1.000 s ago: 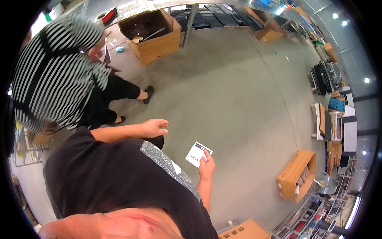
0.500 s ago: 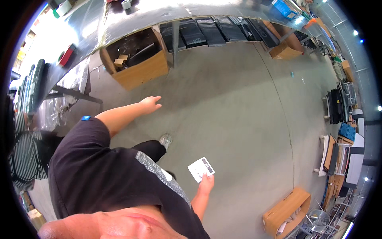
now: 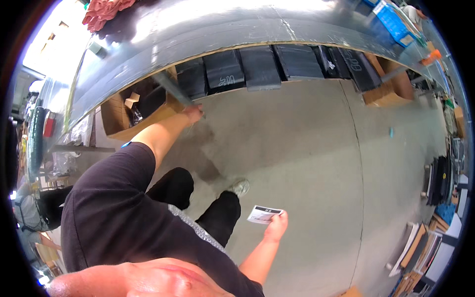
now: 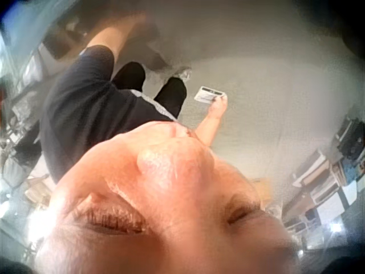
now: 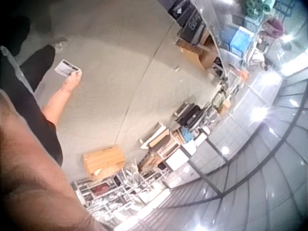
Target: The person sorts through shipping labels and documents, then selects a rolled item from a table. They place the item into a black plastic mailer, seal it, and affix a shipping label to the package.
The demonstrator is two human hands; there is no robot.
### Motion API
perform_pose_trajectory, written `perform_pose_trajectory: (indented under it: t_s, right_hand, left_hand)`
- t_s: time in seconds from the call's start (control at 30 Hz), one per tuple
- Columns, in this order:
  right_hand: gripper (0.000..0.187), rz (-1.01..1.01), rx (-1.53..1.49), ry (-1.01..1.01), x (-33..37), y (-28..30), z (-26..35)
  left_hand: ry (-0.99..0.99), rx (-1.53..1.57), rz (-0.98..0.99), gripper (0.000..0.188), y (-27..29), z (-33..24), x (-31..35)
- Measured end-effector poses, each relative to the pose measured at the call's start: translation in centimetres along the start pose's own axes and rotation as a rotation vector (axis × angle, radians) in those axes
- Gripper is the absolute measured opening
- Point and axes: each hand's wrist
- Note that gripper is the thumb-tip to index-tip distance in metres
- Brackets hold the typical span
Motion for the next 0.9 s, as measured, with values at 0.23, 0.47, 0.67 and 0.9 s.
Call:
perform_pose_trajectory:
  t_s: [0.23,0.47,0.67,0.9]
  right_hand:
    - [0.046,0.231,-0.445,0.07,-25.2,-9.3,-0.2]
    - [0.057,0.486,-0.218,0.121,-37.1,-15.9,-4.7]
    - [0.05,0.459,0.023,0.023,-38.1,-18.9,-5.6]
    - [0.039,0.63,0.111,-0.001,-40.2,-24.4,-7.2]
  left_hand:
    - [0.155,0.087,-0.439,0.038,2.9,-0.1,-23.3]
    - [0.293,0.057,-0.677,0.054,3.2,3.8,-37.7]
    - [0.149,-0.183,-0.796,0.024,2.2,1.3,-38.6]
    - [-0.059,0.077,-1.108,0.016,5.8,-2.2,-30.9]
Point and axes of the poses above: each hand's wrist, its own x-axis away from the middle knuckle, its own y-axis out of the back of the hand, z = x × y, and after that the axes turned 1 degree about z, right-handed
